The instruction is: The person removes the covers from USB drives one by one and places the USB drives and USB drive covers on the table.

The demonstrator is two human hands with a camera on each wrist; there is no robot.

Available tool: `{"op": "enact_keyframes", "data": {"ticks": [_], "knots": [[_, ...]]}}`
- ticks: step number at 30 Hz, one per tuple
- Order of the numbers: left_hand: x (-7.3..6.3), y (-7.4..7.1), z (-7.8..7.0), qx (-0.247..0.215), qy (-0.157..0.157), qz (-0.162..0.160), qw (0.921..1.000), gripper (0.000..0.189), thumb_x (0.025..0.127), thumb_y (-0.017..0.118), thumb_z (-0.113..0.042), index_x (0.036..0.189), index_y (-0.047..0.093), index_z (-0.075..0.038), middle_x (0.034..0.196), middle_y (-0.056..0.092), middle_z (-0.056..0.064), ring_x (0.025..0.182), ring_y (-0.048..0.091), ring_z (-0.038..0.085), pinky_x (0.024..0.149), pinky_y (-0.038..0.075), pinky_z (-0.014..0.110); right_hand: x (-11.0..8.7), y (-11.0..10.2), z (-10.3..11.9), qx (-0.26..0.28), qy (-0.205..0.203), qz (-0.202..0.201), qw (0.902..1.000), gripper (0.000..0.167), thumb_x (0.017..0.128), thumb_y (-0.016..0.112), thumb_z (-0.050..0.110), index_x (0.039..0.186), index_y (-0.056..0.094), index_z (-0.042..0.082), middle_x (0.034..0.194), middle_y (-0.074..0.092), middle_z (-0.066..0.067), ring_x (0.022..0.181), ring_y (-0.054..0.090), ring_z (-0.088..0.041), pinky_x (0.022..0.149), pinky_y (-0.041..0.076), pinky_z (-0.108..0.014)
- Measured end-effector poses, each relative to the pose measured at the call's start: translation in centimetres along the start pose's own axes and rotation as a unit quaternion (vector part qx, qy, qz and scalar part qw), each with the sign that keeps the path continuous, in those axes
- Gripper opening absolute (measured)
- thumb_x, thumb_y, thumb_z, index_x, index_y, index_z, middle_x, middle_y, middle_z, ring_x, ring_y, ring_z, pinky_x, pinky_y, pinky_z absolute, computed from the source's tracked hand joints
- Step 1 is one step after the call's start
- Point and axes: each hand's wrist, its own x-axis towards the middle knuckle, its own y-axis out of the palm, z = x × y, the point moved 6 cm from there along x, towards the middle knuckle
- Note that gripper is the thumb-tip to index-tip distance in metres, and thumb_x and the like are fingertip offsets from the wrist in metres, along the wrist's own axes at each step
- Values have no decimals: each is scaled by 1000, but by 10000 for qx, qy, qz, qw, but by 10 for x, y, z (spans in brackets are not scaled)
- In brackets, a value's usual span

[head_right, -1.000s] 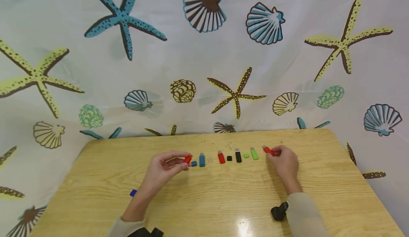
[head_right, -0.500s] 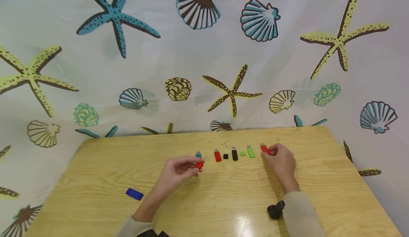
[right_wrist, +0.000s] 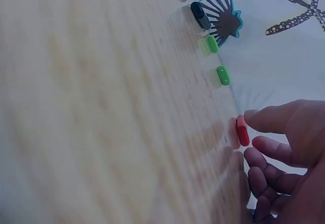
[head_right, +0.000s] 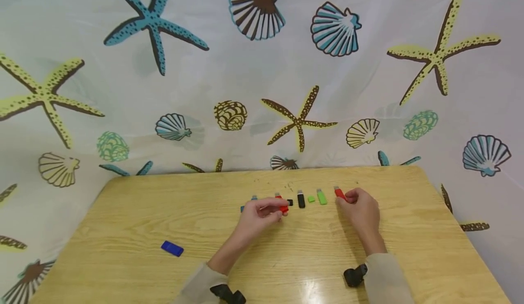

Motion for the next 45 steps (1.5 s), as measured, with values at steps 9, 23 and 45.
{"op": "enact_keyframes", "data": {"ticks": [9,23,45], "knots": [[34,40,5,797,200,86,9966,20,95,66,7,111,76,3,109,74,15,96,72,31,79,62,31,-23,-17,-7,206,-19,-36,9998,27,97,73,25,109,71,0,99,72,-14,89,68,-28,76,55,-36],[87,86,23,2698,657,100,9606,14,97,70,-2,106,80,-6,102,76,0,89,69,10,74,55,16,-60,-35,5,71,-277,206,9994,25,96,75,28,109,73,7,100,73,-4,94,66,-23,79,54,-36],[112,108,40,4242,517,418,9031,11,95,75,-8,99,83,-15,100,75,-5,101,63,16,93,52,29,-77,-61,18,-36,-633,-193,9978,18,93,79,23,104,75,9,100,75,-3,91,68,-22,69,50,-32]]}}
